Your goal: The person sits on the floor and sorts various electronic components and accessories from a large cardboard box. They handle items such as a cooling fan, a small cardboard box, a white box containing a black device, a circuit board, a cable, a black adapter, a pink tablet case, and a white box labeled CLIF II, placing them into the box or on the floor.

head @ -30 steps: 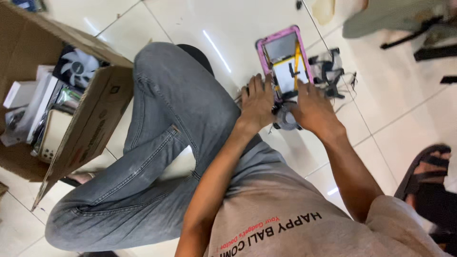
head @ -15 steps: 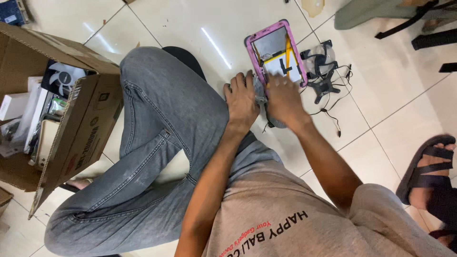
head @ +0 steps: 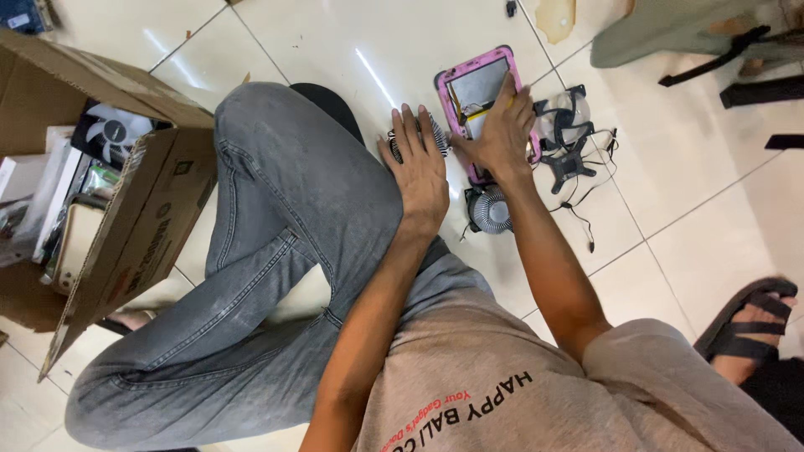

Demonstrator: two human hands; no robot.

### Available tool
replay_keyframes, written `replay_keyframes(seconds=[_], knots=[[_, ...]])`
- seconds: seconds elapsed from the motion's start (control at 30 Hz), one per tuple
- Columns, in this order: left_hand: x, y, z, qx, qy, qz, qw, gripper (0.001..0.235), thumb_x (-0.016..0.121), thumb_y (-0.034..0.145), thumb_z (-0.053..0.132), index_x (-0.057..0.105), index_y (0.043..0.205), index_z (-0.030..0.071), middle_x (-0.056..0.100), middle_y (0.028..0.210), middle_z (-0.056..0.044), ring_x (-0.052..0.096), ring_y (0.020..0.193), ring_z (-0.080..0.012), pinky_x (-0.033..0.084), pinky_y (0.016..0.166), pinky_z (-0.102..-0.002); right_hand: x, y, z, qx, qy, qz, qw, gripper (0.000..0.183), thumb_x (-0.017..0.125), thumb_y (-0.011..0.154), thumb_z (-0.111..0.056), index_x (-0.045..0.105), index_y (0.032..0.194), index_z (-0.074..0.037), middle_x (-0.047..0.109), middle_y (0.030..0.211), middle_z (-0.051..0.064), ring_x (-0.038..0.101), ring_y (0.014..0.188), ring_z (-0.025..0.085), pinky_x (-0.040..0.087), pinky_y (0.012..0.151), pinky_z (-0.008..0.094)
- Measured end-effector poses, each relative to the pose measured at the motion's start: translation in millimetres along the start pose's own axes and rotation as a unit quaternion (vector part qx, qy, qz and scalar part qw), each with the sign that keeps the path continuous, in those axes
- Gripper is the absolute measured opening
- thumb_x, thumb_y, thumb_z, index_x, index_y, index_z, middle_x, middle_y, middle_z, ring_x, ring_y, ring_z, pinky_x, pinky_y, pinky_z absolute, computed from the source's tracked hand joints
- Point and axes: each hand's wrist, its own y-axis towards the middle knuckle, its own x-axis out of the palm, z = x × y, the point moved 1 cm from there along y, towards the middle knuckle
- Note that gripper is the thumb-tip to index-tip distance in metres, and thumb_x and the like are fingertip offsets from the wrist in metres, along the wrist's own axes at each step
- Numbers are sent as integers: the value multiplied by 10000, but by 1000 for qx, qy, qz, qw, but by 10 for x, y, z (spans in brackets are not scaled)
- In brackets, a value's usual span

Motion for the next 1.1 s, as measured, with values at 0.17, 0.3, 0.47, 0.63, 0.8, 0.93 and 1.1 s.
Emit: replay_keyframes(seconds=[0.17, 0.3, 0.47, 0.63, 0.8, 0.93, 1.1], knots=[[248, 70, -11, 9, -31, -52, 998, 991, 664, 794, 221, 168, 1632, 38, 191, 1697, -225, 136, 1583, -384, 178, 1220, -679, -36, 76, -128, -81, -13, 195, 977, 1190, 1020, 513, -523, 468, 1386, 69, 677, 1159, 277, 636, 1002, 485, 473, 851, 555], [110, 131, -173, -17, -262, 10, 965, 1380, 855, 644, 702, 152, 1619, 24, 140, 1699, -240, 39, 1607, -410, 81, 1213, -746, -121, 80, -208, -45, -9, 166, 985, 1322, 1045, 520, -560, 324, 1467, 16, 564, 1317, 294, 520, 1201, 480, 413, 948, 630], [-37, 605, -507, -59, -600, 39, 797, 728, 510, 888, 176, 318, 1583, 75, 443, 1594, -208, 204, 1579, -373, 134, 1300, -471, -840, -206, -832, -116, 72, 169, 976, 1304, 1007, 616, -454, 224, 1517, 72, 464, 1492, 337, 441, 1387, 502, 340, 1152, 541], [-1450, 520, -1482, -165, -774, 23, 612, 637, 328, 973, 583, 429, 1445, 167, 681, 1316, -138, 655, 1242, -249, 465, 1075, -352, -1448, -729, -2058, -302, 179, 103, 931, 1242, 971, 684, -312, 126, 1533, 16, 378, 1507, 339, 448, 1410, 472, 370, 1153, 491], [-2167, -94, -2816, -158, -715, 185, 656, 718, 276, 985, 631, 453, 1433, 99, 659, 1344, -99, 611, 1262, -184, 439, 1128, -337, -1850, -1105, -3449, -481, 215, -16, 850, 1214, 973, 747, -188, 86, 1558, -18, 190, 1639, 266, 369, 1530, 472, 368, 1283, 481], [-2426, -660, -4047, -138, -640, 167, 737, 940, 146, 914, 719, 335, 1558, 61, 439, 1609, -189, 438, 1497, -263, 289, 1282, -441, -1909, -1316, -4758, -598, 108, -196, 769, 884, 960, 842, -374, 294, 1355, -98, 548, 1108, 162, 551, 997, 258, 437, 851, 342], [-1649, -1189, -5051, -158, -411, 27, 898, 380, 499, 1033, 162, 538, 1363, -22, 616, 1333, -262, 613, 1174, -415, 450, 991, -500, -1407, -1676, -6014, -494, -180, -331, 783, 547, 701, 834, -562, 649, 1185, -146, 623, 1020, 49, 544, 886, 225, 376, 768, 336]])
